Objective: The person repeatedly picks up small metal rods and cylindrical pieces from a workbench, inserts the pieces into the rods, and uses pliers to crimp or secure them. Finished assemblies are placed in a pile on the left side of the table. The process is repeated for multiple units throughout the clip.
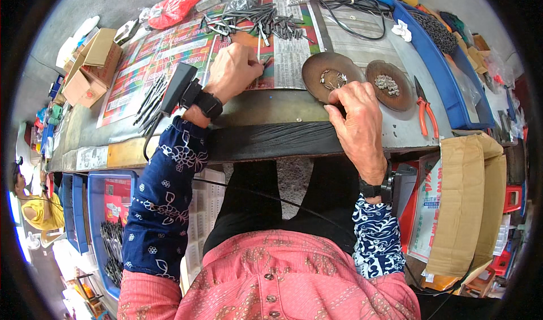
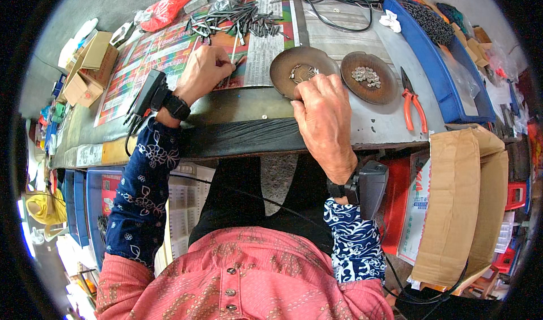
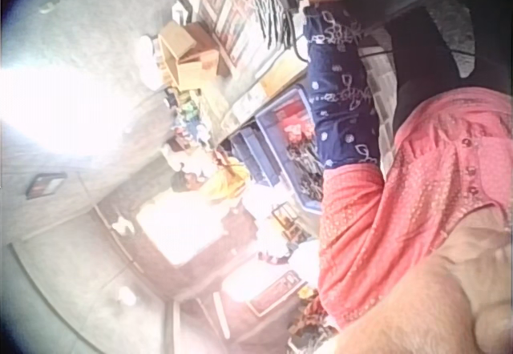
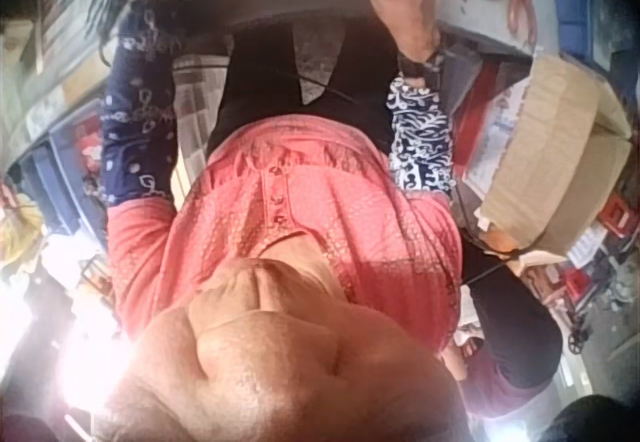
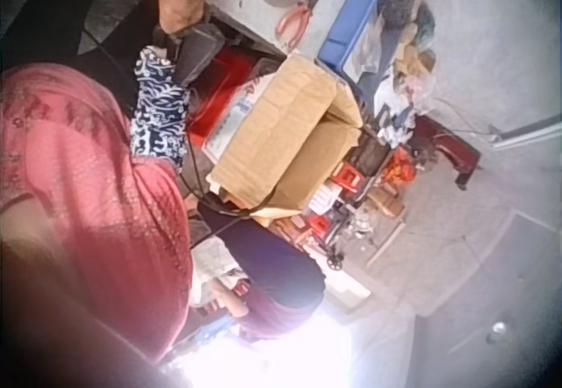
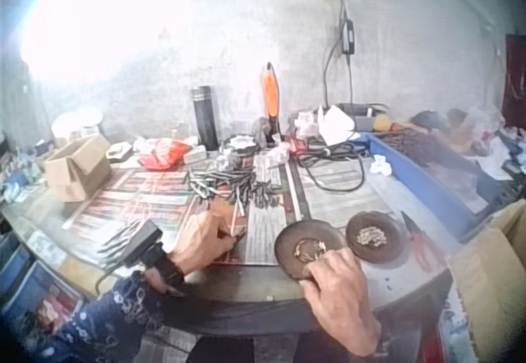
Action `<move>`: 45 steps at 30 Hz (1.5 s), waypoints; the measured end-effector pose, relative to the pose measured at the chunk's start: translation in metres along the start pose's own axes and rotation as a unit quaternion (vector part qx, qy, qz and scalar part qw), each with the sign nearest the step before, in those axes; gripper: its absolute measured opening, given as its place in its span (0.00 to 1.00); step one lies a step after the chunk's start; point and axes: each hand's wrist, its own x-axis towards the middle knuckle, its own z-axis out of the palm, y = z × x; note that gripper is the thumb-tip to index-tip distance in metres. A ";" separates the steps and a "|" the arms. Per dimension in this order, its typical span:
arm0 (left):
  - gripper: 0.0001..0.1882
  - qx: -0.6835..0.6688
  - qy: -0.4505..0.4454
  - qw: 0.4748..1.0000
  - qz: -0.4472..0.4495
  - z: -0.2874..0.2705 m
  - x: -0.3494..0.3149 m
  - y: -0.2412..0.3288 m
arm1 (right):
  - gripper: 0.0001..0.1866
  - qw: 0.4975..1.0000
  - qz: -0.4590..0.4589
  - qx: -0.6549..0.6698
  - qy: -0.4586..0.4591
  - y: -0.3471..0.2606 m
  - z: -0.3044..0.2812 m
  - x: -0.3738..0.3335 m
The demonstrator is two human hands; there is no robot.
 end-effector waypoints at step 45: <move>0.05 -0.476 -0.038 0.873 -0.097 -0.040 -0.146 0.114 | 0.06 0.810 0.173 0.559 0.020 -0.081 -0.022 -0.033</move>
